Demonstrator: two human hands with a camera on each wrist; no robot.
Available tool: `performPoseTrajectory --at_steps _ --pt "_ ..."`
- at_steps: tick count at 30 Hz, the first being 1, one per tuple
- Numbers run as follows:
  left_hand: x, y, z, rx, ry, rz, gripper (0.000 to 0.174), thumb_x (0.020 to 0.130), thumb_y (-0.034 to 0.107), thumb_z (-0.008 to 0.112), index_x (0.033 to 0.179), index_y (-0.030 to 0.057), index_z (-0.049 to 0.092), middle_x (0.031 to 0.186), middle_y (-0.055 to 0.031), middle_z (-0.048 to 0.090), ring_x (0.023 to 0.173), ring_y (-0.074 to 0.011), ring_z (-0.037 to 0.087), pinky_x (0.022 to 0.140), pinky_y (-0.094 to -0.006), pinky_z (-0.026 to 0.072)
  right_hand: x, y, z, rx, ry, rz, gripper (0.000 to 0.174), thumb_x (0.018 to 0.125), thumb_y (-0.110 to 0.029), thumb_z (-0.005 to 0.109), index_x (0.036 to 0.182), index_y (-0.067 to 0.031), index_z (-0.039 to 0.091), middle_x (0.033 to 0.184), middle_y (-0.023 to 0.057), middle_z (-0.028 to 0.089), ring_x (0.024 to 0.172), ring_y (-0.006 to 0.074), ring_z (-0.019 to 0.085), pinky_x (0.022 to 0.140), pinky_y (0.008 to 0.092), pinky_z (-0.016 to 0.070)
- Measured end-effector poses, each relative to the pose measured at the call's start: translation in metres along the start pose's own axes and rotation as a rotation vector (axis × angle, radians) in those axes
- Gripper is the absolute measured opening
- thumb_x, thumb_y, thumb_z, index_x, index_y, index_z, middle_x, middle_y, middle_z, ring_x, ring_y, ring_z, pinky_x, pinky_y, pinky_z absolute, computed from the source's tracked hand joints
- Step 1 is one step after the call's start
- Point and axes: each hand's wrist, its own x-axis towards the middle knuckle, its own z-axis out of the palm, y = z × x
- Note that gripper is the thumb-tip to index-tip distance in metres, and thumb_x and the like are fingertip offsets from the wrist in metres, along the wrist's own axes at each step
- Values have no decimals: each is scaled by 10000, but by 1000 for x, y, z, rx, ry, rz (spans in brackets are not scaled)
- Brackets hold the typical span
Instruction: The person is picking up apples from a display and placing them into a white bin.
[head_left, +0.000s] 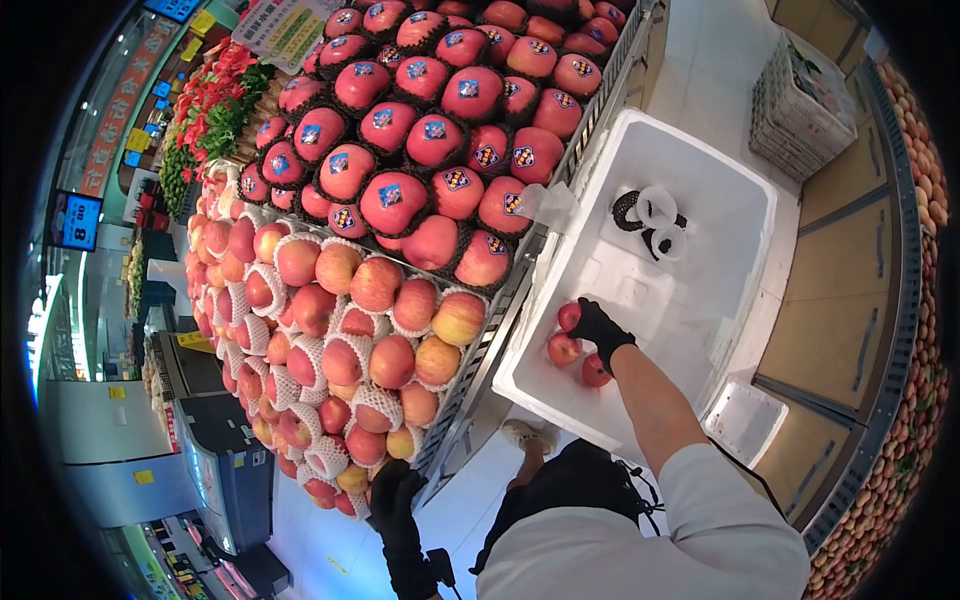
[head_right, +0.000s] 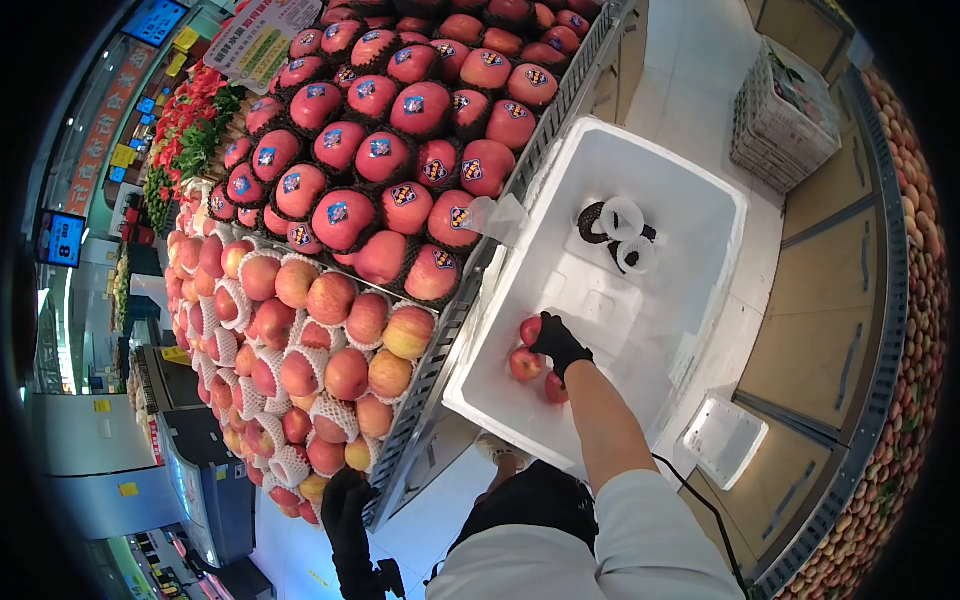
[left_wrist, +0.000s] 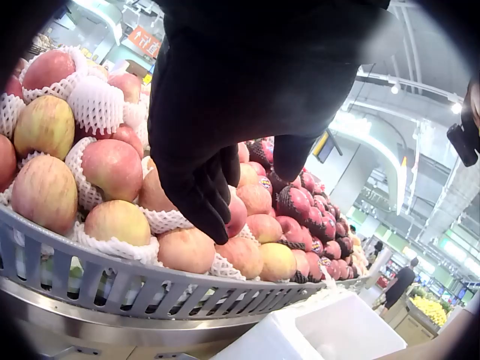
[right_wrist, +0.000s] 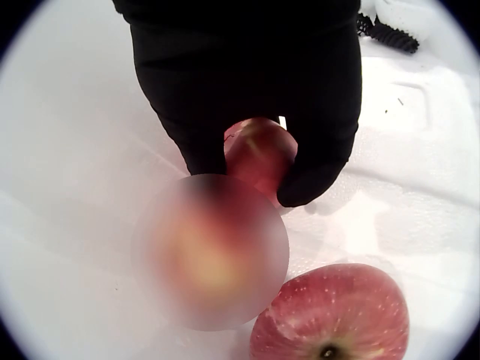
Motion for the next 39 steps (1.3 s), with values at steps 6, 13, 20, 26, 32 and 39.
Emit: performPoseTrajectory --at_steps 6,13,20,26,32,39 --pt "5 8 6 14 -6 19 332 862 39 631 1180 -20 555 1071 -108 604 946 -206 610 826 -337 539 5 13 -4 74 -21 24 943 615 -328 821 1389 9 401 1281 254 550 1196 341 550 988 412 470" --pt "6 18 4 -26 4 53 329 858 52 638 1169 -21 558 1056 -96 602 931 -198 606 816 -325 531 0 3 -9 15 290 153 359 744 -158 640 1043 31 576 998 258 654 969 418 635 821 434 529" --pt "2 16 5 -70 -10 68 319 862 49 626 1163 -33 561 1058 -99 600 933 -208 607 825 -330 524 -8 -1 -29 -99 335 33 112 698 -132 602 729 -28 629 811 203 658 783 364 640 676 432 514" --pt "13 20 -6 -118 -89 128 310 874 77 604 1161 -33 564 1064 -99 604 948 -208 609 864 -353 512 1 3 -69 -793 147 -456 97 732 -162 656 709 -71 634 677 105 623 609 262 609 542 372 483" --pt "17 24 -5 -175 -64 161 281 873 44 617 1140 -31 574 1045 -95 616 940 -198 617 838 -333 524 -33 -20 -99 642 58 -442 188 854 -102 592 1008 -9 646 809 72 640 638 161 615 535 301 508" --pt "3 5 -14 -181 -74 116 269 880 35 639 1134 -31 580 1006 -90 626 912 -183 629 827 -318 529 -118 -133 -122 636 35 -334 159 812 -183 630 825 -28 663 697 44 622 620 122 591 587 286 486"
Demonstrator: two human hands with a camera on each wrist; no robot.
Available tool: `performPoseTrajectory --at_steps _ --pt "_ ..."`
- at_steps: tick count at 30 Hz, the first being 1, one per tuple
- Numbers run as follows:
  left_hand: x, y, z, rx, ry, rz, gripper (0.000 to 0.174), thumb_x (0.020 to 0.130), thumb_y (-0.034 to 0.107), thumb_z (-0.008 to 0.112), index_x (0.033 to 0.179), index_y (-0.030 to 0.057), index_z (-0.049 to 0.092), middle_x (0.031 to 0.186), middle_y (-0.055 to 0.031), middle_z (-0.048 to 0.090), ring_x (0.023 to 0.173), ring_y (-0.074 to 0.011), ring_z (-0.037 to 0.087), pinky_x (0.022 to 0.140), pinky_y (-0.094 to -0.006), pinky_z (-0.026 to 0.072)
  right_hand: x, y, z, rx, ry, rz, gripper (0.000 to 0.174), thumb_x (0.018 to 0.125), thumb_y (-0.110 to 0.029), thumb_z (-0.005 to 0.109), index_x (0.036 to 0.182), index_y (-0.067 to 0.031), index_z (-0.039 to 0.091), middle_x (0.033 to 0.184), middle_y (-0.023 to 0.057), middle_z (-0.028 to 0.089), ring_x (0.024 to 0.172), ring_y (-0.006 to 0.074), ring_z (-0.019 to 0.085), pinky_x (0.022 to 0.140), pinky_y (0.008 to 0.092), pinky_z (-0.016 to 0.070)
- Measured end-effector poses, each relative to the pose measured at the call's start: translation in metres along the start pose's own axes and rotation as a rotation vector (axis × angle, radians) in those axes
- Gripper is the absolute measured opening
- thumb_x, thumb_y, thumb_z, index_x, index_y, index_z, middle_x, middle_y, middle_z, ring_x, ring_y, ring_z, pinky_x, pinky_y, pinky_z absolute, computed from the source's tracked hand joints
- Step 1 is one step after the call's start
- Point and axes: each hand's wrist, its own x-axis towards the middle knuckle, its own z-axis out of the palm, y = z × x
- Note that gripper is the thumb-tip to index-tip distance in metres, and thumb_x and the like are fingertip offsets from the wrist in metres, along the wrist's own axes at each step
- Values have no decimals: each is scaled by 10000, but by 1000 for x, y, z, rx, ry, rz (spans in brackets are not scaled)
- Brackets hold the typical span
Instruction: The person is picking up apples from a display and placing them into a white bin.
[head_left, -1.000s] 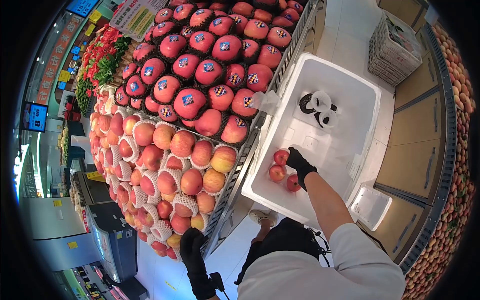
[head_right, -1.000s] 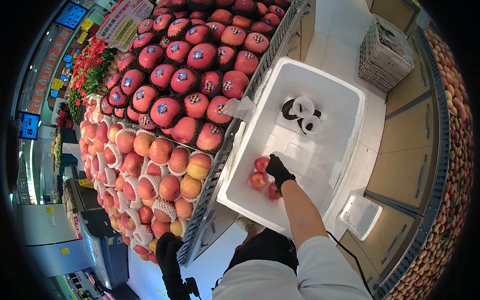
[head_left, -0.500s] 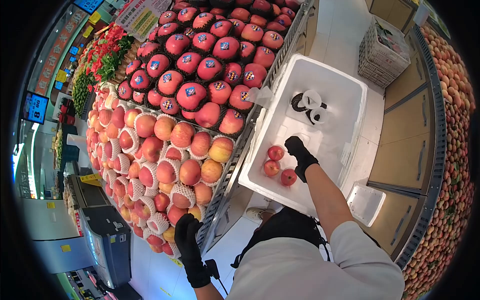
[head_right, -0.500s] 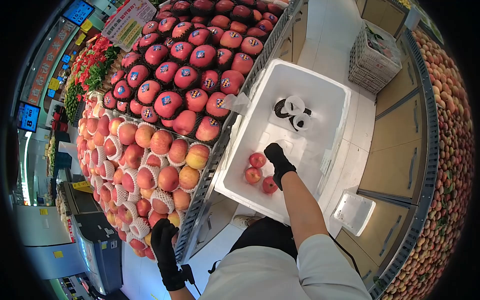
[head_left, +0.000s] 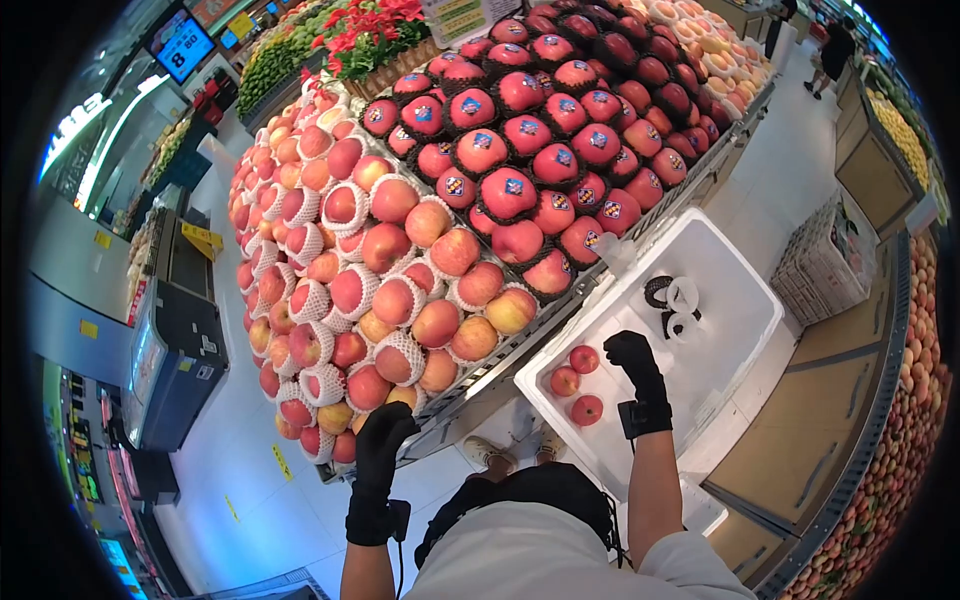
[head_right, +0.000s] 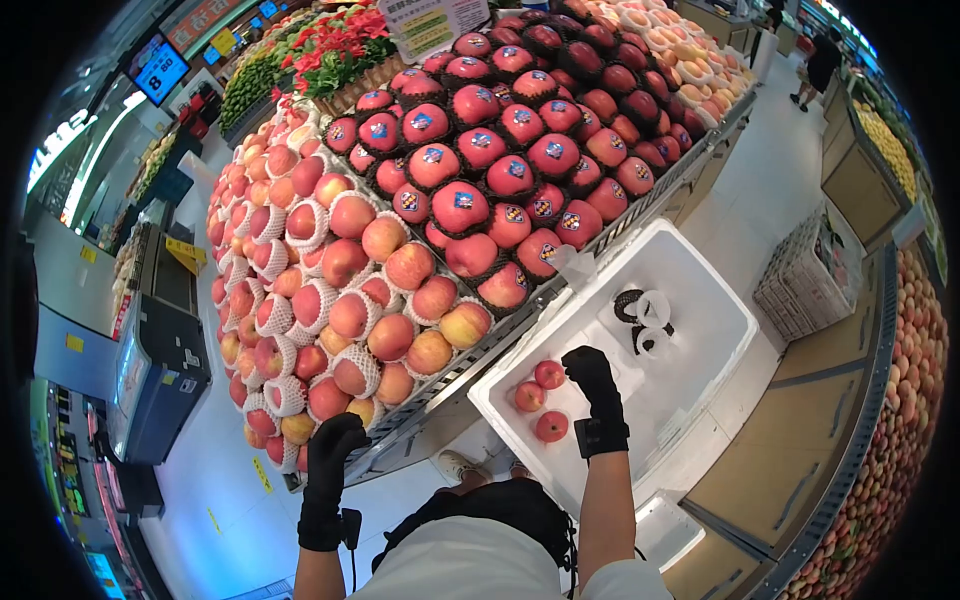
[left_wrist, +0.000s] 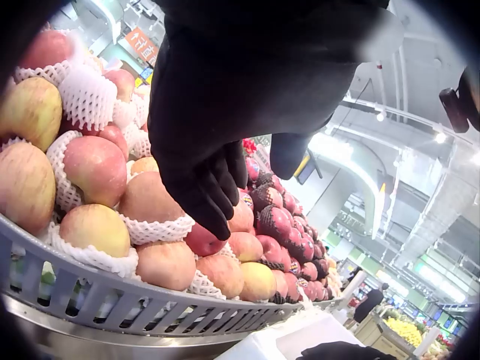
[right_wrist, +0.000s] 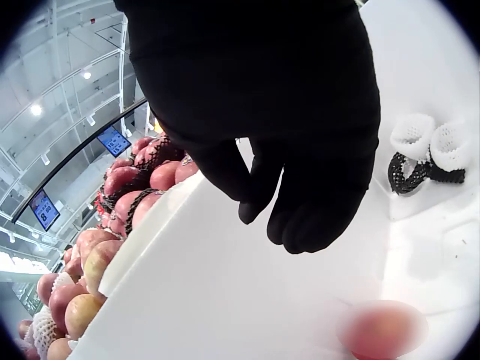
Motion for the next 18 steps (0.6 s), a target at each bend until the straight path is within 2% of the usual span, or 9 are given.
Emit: performPoseTrajectory --at_steps 4,8,9,10,12,13,16,17,18 --pt "-9 -11 -10 -67 51 -7 283 878 30 641 1148 -28 579 1037 -89 626 921 -179 628 838 -313 531 -5 -18 7 -123 -130 -72 118 819 -103 577 850 -36 669 786 36 635 701 115 606 626 257 489" --pt "-19 -26 -16 -83 80 -30 291 880 30 641 1158 -27 577 1062 -89 628 932 -175 624 836 -313 535 -10 -31 22 -50 -48 70 207 895 -141 589 722 -29 607 643 18 581 568 101 557 552 256 445" --pt "-21 -28 -17 -98 90 -41 293 880 30 642 1160 -27 577 1066 -89 629 935 -173 623 834 -314 536 -9 -32 21 -101 -90 6 246 890 -189 621 684 -67 569 603 2 549 532 78 508 500 256 394" --pt "-24 -30 -17 -105 95 -46 296 879 29 644 1162 -25 577 1066 -89 630 935 -172 622 834 -313 536 -11 -34 24 -113 0 128 288 891 -189 619 643 -82 521 562 -15 494 499 74 467 468 265 358" --pt "-27 -34 -19 -119 102 -55 302 876 26 649 1165 -23 577 1065 -90 632 936 -168 621 832 -313 537 -8 -26 20 -129 23 133 325 887 -172 608 601 -97 474 531 -25 437 471 80 395 454 281 317" --pt "-29 -36 -23 -84 94 -58 304 876 15 645 1170 -18 577 1062 -91 635 941 -163 619 835 -313 537 -5 -17 20 -296 45 -6 352 879 -149 595 572 -94 432 519 -26 369 475 84 322 453 304 276" --pt "-31 -43 -28 -112 97 -47 303 878 15 645 1172 -17 576 1057 -90 637 947 -160 617 839 -314 537 -6 -3 19 -245 -15 -81 376 901 -133 556 565 -133 386 507 -52 302 425 62 289 408 289 231" --pt "-31 -44 -29 -128 100 -54 302 879 16 646 1171 -17 577 1059 -90 638 950 -160 616 841 -315 537 7 19 11 -844 20 -668 366 887 -121 551 565 -115 378 492 -36 309 416 87 297 414 301 243" --pt "-31 -46 -29 -145 101 -63 301 880 17 647 1170 -17 577 1060 -89 638 953 -160 615 843 -316 536 3 16 14 -796 -3 -576 365 887 -118 545 561 -108 381 485 -27 330 418 97 323 420 309 258"
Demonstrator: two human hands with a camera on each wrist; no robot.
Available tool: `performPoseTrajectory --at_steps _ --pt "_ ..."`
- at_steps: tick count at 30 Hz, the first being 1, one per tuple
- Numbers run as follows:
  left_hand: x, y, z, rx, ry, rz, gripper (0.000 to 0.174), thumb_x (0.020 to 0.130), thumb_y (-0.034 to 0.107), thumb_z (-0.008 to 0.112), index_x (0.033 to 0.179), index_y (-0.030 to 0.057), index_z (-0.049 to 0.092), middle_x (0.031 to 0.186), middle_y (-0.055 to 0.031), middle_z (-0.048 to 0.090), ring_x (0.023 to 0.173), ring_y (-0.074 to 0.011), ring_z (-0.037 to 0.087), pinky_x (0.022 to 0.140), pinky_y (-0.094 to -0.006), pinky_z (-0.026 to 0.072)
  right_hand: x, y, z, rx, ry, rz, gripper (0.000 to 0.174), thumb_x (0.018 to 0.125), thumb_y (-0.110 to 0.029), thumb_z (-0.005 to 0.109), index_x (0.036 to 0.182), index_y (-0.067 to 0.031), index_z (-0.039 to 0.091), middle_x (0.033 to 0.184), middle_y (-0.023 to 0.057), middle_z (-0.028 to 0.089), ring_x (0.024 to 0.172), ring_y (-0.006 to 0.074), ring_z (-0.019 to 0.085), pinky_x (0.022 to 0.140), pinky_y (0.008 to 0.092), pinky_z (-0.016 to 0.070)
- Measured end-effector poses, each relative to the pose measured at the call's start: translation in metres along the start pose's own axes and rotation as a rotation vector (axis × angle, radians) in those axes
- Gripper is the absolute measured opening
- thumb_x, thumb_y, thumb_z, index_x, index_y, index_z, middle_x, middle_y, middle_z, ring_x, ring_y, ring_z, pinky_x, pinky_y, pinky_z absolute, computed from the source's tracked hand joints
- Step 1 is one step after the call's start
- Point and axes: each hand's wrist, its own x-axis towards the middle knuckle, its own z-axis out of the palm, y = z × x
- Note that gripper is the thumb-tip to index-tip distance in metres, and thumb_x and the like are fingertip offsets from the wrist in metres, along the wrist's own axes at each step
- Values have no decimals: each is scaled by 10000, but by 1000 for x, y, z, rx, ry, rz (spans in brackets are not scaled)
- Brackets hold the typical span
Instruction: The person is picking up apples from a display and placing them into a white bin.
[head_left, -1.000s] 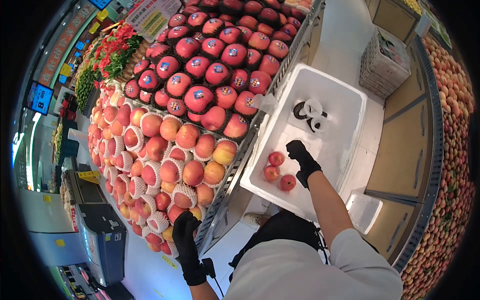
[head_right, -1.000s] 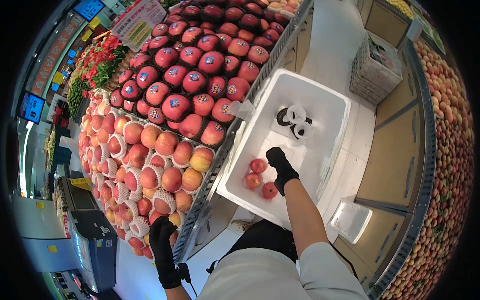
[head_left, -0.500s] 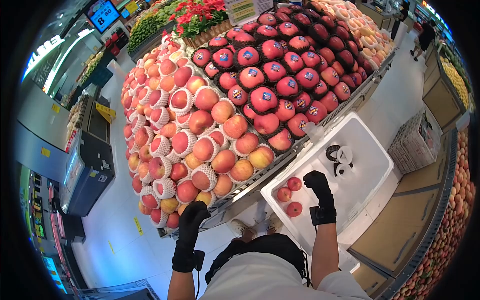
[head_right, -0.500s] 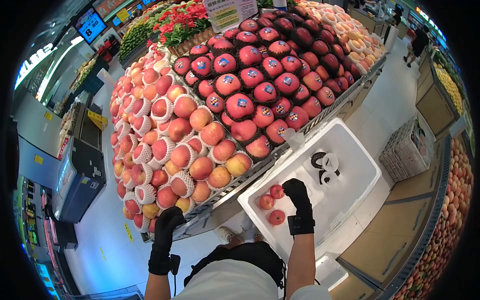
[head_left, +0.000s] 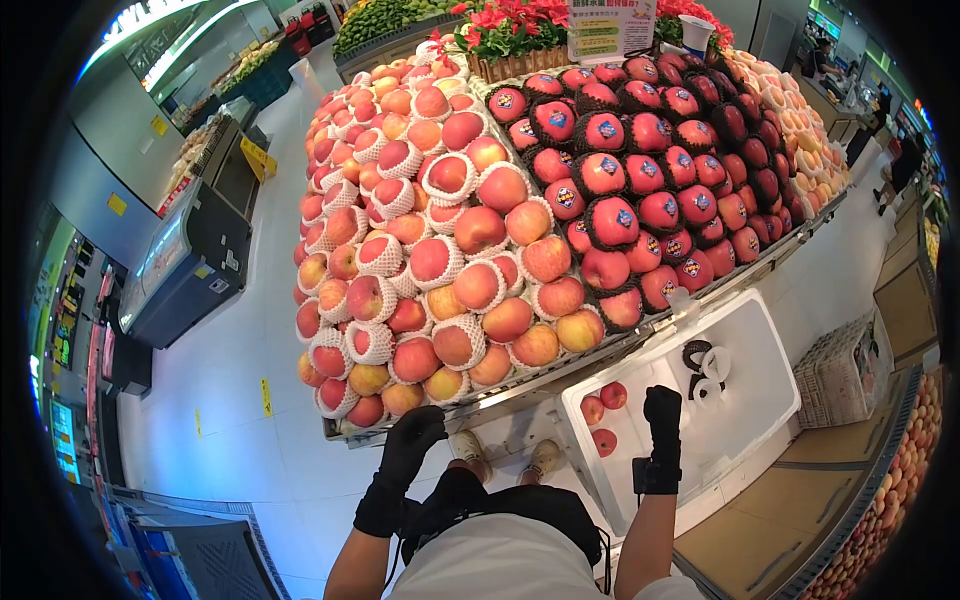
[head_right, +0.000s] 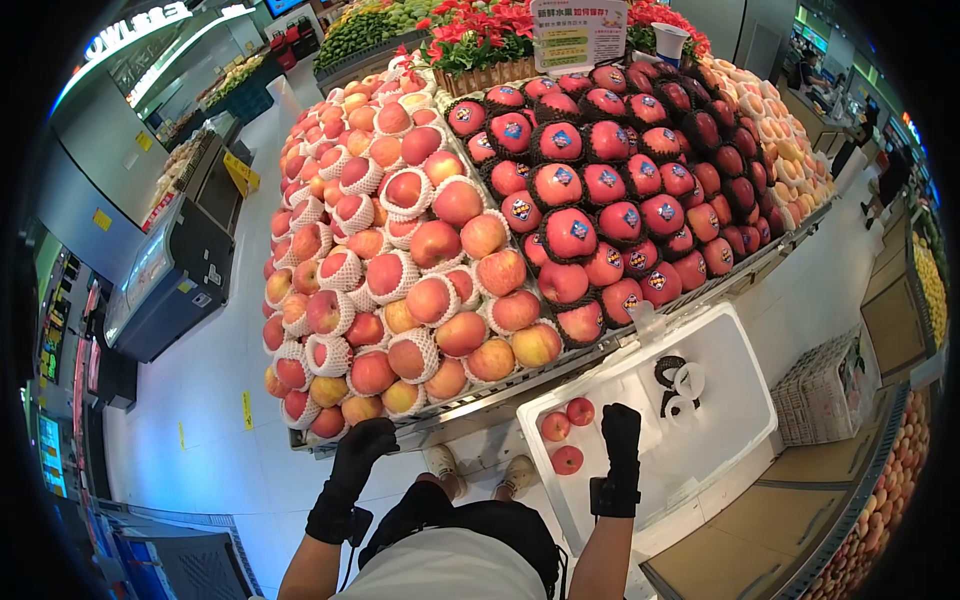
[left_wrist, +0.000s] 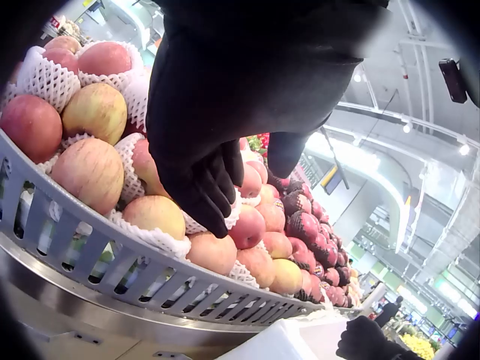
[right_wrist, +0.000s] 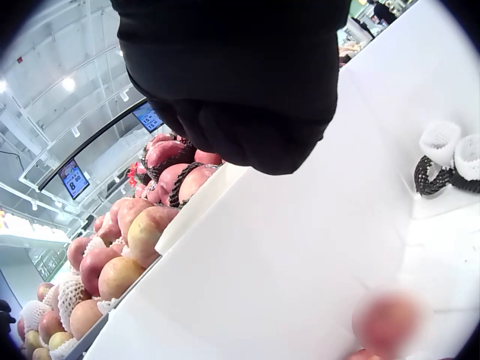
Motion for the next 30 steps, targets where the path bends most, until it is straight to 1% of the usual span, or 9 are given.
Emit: performPoseTrajectory --at_steps 2,3,7,10,14,19,23,27,30 --pt "2 -3 0 -34 -4 -6 300 880 18 649 1169 -17 578 1065 -88 639 959 -160 614 846 -318 536 -2 -9 -5 114 -76 158 364 887 -112 533 554 -95 387 471 -11 372 422 117 375 433 325 286" --pt "3 -4 -1 -52 -9 -2 301 880 18 650 1169 -17 578 1068 -88 639 961 -160 614 847 -318 535 1 -29 -15 437 -126 499 359 904 -123 515 555 -70 455 478 16 467 461 135 471 470 324 348" --pt "17 -10 -15 -21 -59 6 322 876 23 653 1184 -20 572 1082 -88 638 979 -153 613 859 -312 529 9 -84 -30 574 -38 528 342 928 -163 513 619 -24 558 536 51 556 509 129 524 547 296 420" --pt "27 -7 -25 -49 -84 2 340 880 25 646 1207 -17 560 1082 -85 636 983 -156 614 875 -310 522 6 -84 -23 570 15 471 312 929 -176 529 659 -24 566 581 63 575 538 133 539 564 300 425" --pt "38 -2 -41 -35 -82 85 340 882 19 640 1209 -7 549 1092 -76 629 1000 -148 607 890 -303 514 11 -97 -15 613 41 616 182 905 -147 608 811 8 617 679 64 614 533 137 561 529 277 450" --pt "44 -1 -63 -167 -97 116 361 880 10 638 1222 -8 525 1105 -82 626 1001 -157 611 895 -309 518 25 -125 -10 527 83 611 196 912 -160 607 838 20 630 681 67 619 508 130 559 502 270 447" --pt "43 6 -83 -245 -71 167 370 896 17 615 1250 -2 510 1139 -107 618 1013 -196 624 888 -349 531 37 -130 -5 456 35 495 191 912 -162 599 864 20 634 659 69 614 486 131 546 472 266 436" --pt "38 19 -105 -377 -39 166 385 875 5 643 1238 -12 515 1151 -102 617 1016 -185 623 888 -327 535 56 -162 -3 479 66 669 160 912 -157 581 937 -7 630 653 76 624 424 107 486 401 243 389" --pt "39 17 -121 -398 -20 192 378 879 0 637 1238 -13 520 1149 -104 620 1010 -190 626 888 -334 537 69 -176 8 374 74 593 159 914 -171 587 968 -28 630 669 74 636 411 97 464 396 235 374"
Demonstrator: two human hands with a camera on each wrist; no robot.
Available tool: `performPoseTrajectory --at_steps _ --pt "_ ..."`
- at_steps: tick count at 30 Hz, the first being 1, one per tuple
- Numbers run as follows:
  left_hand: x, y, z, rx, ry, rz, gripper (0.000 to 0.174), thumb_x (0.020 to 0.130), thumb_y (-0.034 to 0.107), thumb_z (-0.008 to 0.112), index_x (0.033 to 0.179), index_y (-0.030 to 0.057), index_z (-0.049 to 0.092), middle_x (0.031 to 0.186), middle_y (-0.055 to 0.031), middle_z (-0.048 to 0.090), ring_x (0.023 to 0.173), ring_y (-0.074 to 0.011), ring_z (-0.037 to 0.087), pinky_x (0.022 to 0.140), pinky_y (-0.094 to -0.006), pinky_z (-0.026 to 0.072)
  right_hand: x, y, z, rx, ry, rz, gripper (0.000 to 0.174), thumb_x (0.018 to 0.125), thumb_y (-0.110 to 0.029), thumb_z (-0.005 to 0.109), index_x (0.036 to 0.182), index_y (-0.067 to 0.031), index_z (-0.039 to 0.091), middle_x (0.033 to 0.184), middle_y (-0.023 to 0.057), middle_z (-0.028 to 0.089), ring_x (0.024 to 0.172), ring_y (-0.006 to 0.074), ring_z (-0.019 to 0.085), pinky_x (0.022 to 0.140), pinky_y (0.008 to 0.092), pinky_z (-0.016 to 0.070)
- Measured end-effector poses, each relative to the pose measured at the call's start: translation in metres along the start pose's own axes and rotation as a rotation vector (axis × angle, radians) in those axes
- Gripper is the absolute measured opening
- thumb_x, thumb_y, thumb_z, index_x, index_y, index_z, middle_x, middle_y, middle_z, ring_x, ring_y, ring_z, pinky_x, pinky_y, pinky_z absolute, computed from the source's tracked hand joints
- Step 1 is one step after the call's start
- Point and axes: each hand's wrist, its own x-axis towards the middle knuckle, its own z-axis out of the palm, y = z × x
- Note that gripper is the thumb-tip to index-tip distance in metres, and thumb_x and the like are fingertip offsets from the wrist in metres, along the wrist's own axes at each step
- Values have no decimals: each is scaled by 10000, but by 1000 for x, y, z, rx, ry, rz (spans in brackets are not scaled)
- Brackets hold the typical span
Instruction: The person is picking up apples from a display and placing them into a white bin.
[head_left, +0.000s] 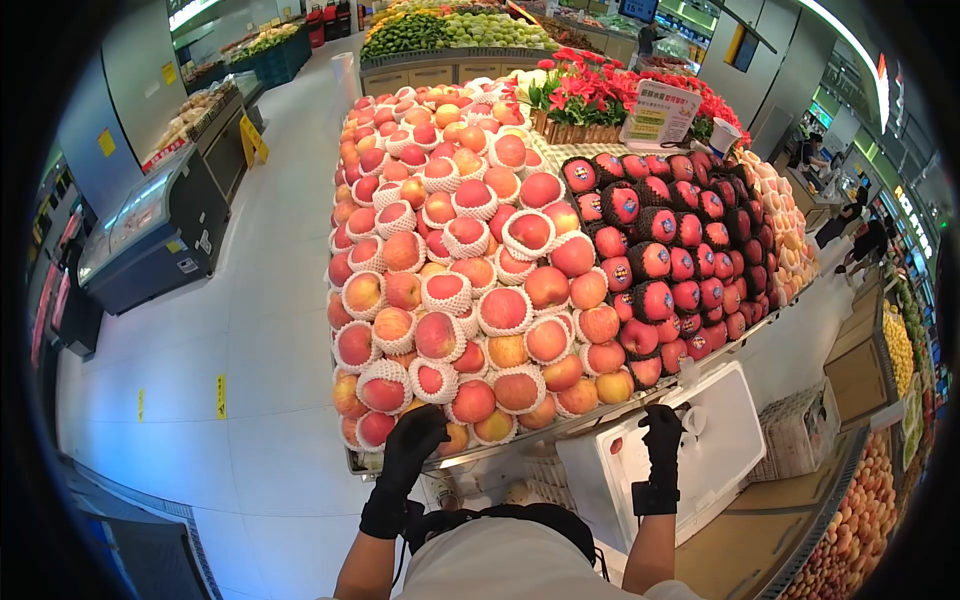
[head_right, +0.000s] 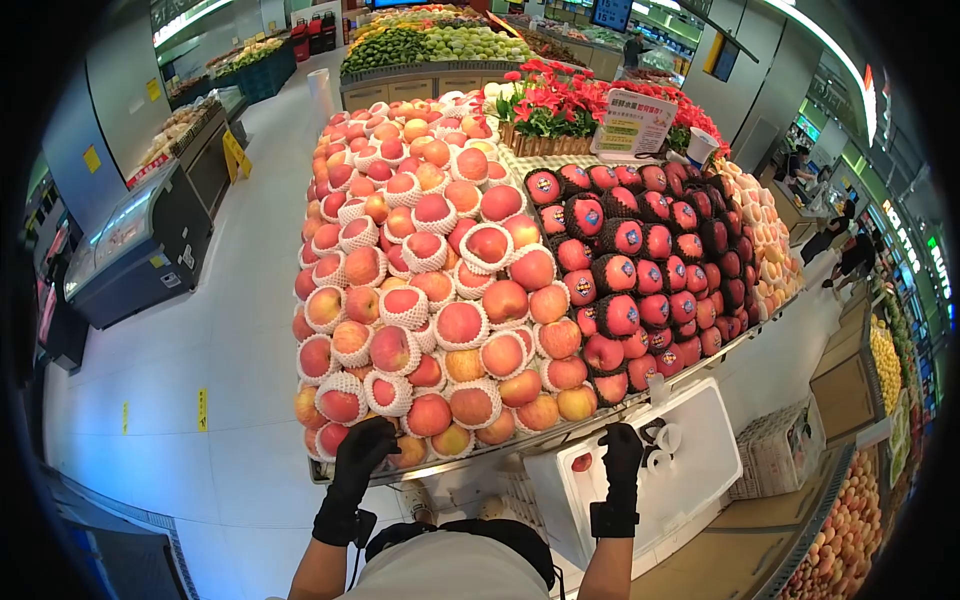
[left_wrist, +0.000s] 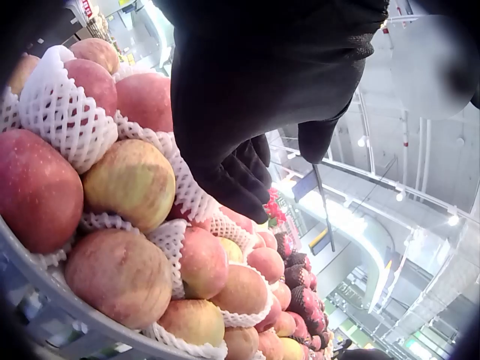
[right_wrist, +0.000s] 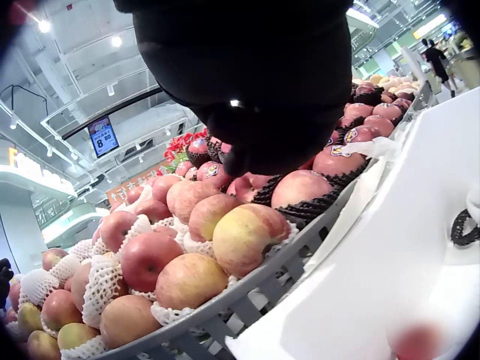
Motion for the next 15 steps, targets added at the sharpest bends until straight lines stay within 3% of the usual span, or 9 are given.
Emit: performPoseTrajectory --at_steps 5,8,11,15 --pt "-1 27 -11 23 38 45 371 885 -5 626 1242 -14 523 1151 -104 622 1016 -193 624 886 -338 535 3 -4 37 26 -28 -140 197 916 -182 610 1043 -32 625 719 66 651 496 84 516 424 222 386" --pt "4 29 -26 70 66 105 364 889 3 625 1238 -12 525 1132 -97 625 1004 -184 625 884 -329 529 -20 -48 61 31 -88 2 202 897 -159 618 1041 -20 644 759 62 649 586 94 569 529 241 438" --pt "9 32 -44 90 106 171 351 891 2 624 1228 -12 528 1115 -90 628 993 -172 624 891 -314 521 -21 -39 75 -43 -102 -78 207 886 -183 639 1018 -25 656 769 49 648 572 97 565 523 247 447" --pt "14 54 -51 93 124 131 339 892 3 626 1218 -13 535 1104 -92 629 986 -169 622 888 -313 520 -40 -54 89 -73 -160 8 199 883 -206 637 962 -24 653 773 33 633 570 99 559 500 249 439"
